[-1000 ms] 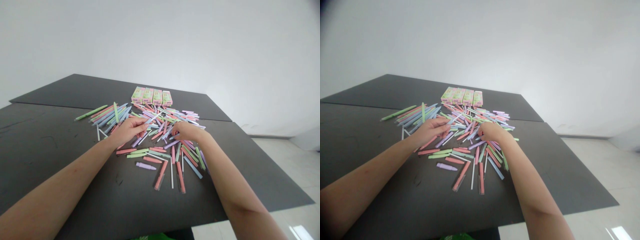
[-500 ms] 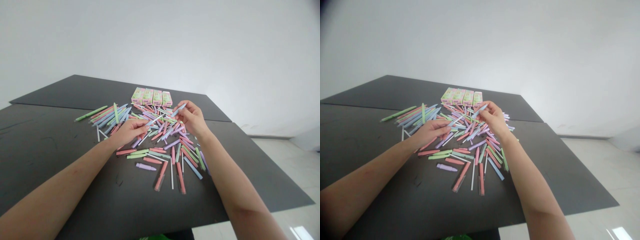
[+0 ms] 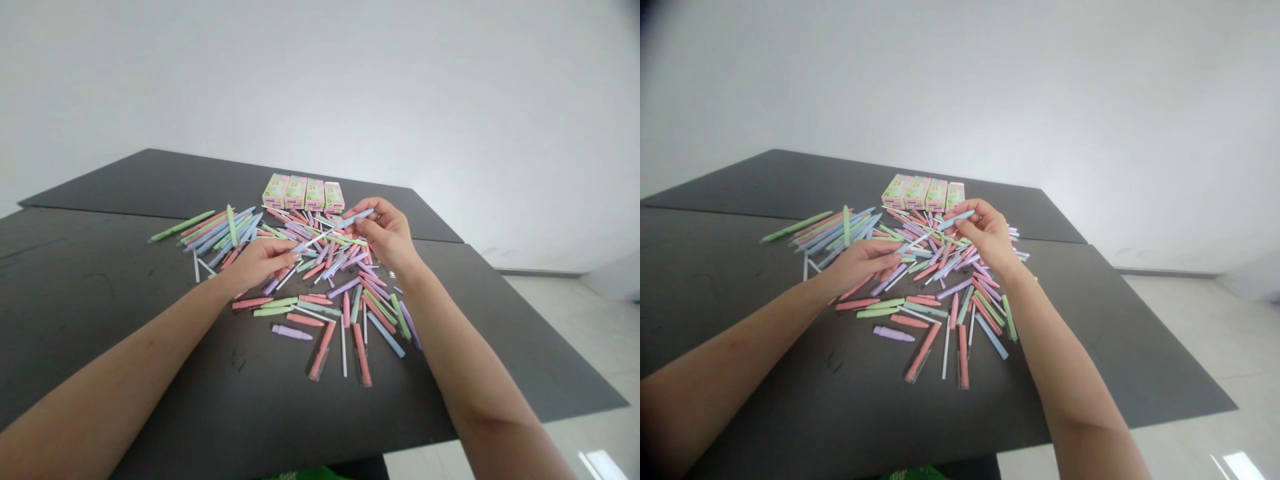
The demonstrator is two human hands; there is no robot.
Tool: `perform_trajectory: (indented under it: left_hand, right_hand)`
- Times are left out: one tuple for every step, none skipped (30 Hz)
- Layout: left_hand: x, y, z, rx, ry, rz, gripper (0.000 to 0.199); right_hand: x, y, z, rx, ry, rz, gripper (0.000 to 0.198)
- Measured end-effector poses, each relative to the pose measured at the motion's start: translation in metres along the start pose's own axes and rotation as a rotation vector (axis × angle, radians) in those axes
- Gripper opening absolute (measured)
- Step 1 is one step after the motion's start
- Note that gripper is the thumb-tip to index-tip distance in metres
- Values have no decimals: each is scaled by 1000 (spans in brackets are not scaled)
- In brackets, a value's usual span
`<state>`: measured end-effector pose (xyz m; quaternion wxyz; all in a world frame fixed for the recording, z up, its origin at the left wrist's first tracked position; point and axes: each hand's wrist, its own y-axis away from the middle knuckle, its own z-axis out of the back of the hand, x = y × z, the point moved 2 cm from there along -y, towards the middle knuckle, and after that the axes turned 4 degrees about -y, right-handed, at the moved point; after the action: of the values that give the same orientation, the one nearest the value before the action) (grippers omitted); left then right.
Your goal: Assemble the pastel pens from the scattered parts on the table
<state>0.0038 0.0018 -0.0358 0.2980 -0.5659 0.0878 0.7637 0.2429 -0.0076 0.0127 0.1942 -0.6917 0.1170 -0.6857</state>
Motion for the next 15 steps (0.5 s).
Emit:
perform_trajectory:
  left_hand:
    - [0,0,0,-4,1,4,27]
    - [1,0,0,-7,1,7,26]
    - [1,0,0,-9,3,9,26]
    - [1,0,0,-10,5,10,26]
    - [1,0,0,-11,7,10,26]
    - [1,0,0,-12,9,11,26]
    - [1,0,0,-11,11,12,26]
    - [0,0,0,-9,11,13,26]
    - [0,0,0,-8,11,15,26]
    - [0,0,0,-5,9,15,26]
    - [-1,0,0,-1,7,13,26]
    - [-1,0,0,4,4,10,26]
    - [-1,0,0,7,0,9,27]
    - [-2,0,-1,7,-4,9,27]
    - [-2,0,-1,7,-9,11,27]
  right_hand:
    - [0,0,0,3,1,1,22]
    - [0,0,-1,8,0,2,22]
    - [1,1,-1,16,-3,5,21]
    - [1,1,-2,27,-8,10,21]
    - [1,1,-2,40,-16,18,21]
    - [1,1,-3,53,-25,26,20]
    - [1,1,-4,63,-32,32,21]
    - [1,1,-4,70,-36,36,21]
    - [2,2,-5,75,-35,35,21]
    - [2,2,-6,78,-31,31,22]
    - [2,2,-7,80,-24,24,22]
    - [2,2,-8,84,-17,17,22]
    - [2,3,-9,90,-13,11,22]
    - [2,3,-9,99,-12,8,22]
    - [2,3,-10,108,-12,7,22]
